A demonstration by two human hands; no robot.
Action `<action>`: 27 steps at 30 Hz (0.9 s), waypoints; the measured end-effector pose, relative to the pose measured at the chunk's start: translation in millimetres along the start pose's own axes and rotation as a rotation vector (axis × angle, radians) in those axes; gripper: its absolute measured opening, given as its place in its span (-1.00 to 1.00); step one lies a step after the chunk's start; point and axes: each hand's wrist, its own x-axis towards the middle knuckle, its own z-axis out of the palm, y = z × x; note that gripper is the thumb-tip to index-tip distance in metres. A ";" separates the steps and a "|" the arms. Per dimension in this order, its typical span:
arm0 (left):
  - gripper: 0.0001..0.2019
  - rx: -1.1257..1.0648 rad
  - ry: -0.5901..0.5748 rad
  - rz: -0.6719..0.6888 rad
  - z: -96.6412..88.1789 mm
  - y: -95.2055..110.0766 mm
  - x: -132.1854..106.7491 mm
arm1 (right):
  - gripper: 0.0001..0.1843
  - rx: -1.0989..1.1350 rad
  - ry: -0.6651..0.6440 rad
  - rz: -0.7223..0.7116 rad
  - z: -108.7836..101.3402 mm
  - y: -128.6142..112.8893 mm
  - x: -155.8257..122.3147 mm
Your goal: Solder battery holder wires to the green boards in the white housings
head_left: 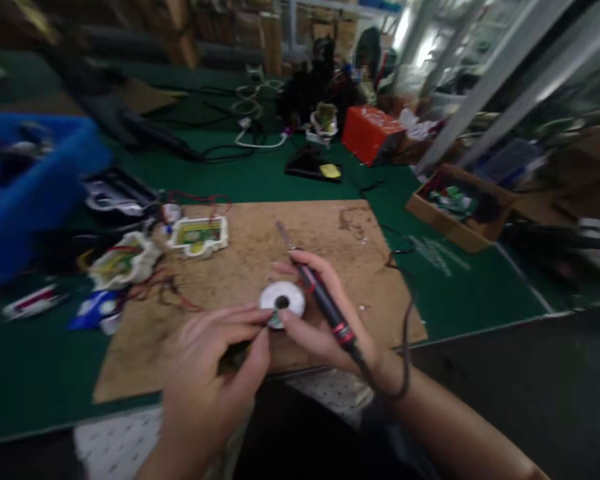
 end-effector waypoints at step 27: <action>-0.90 -0.198 -0.153 -0.072 -11.2 -1.1 5.0 | -0.15 -0.079 0.083 -0.013 3.9 2.3 -0.5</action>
